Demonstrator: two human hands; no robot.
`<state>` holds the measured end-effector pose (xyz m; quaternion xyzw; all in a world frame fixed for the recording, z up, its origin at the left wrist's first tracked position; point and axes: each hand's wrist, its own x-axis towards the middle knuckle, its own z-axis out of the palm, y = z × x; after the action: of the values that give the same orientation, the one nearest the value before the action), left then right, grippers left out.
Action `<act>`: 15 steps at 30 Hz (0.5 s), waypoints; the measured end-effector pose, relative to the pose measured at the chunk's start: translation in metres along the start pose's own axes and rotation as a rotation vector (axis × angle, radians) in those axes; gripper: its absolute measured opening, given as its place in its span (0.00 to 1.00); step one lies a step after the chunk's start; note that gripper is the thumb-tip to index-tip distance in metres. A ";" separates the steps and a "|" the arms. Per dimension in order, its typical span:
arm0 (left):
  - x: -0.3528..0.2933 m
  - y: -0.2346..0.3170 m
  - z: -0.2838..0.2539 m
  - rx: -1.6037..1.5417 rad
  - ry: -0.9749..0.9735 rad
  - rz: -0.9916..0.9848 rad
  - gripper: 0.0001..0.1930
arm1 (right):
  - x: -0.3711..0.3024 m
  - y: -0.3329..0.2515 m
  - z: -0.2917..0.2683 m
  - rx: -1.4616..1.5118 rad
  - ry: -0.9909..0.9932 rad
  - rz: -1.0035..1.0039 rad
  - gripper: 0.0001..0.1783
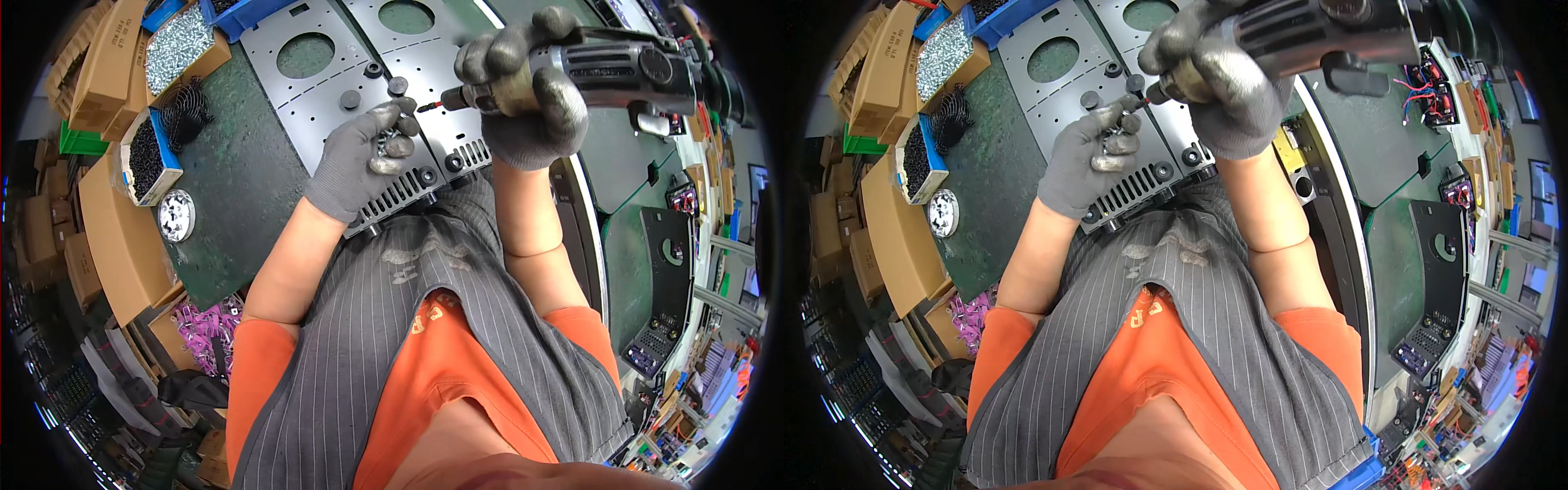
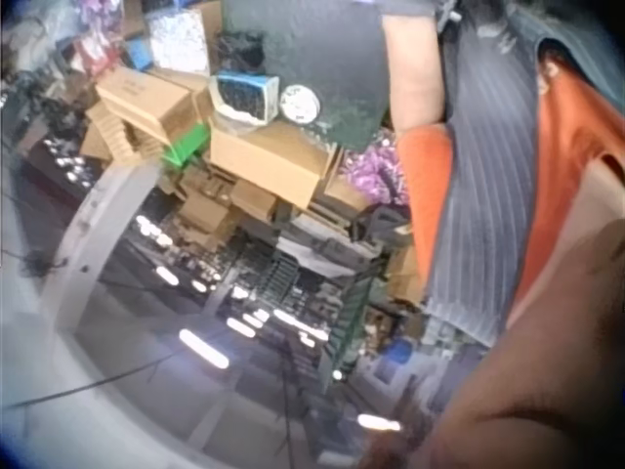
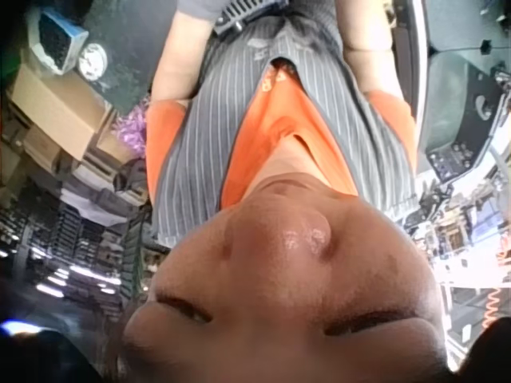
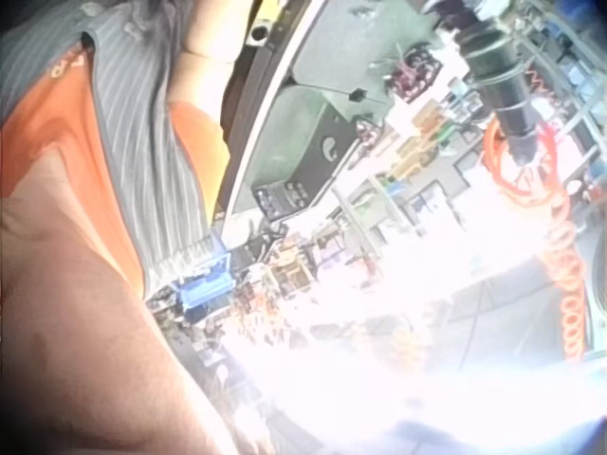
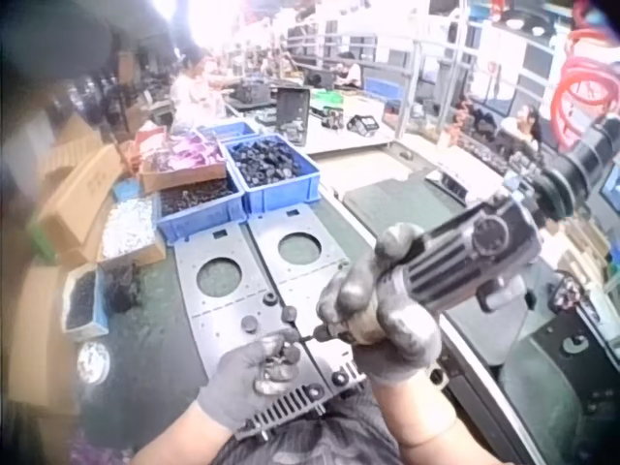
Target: Assembling fan grills and rubber components onto metal panels and a chassis using a brush and a pneumatic screwdriver.
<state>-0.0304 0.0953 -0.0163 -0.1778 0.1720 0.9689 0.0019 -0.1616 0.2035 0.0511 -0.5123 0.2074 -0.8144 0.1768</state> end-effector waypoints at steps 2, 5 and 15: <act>-0.004 -0.005 0.002 0.010 0.001 0.021 0.13 | -0.006 0.000 -0.001 0.000 -0.022 0.024 0.24; -0.008 -0.006 0.005 0.017 -0.064 0.023 0.13 | -0.008 0.001 0.001 0.007 -0.035 0.043 0.25; -0.010 -0.011 0.007 0.116 -0.183 -0.054 0.14 | -0.010 -0.003 -0.006 0.278 0.147 0.086 0.27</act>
<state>-0.0229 0.1082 -0.0103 -0.0928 0.2222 0.9691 0.0538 -0.1627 0.2118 0.0424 -0.4126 0.1270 -0.8622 0.2650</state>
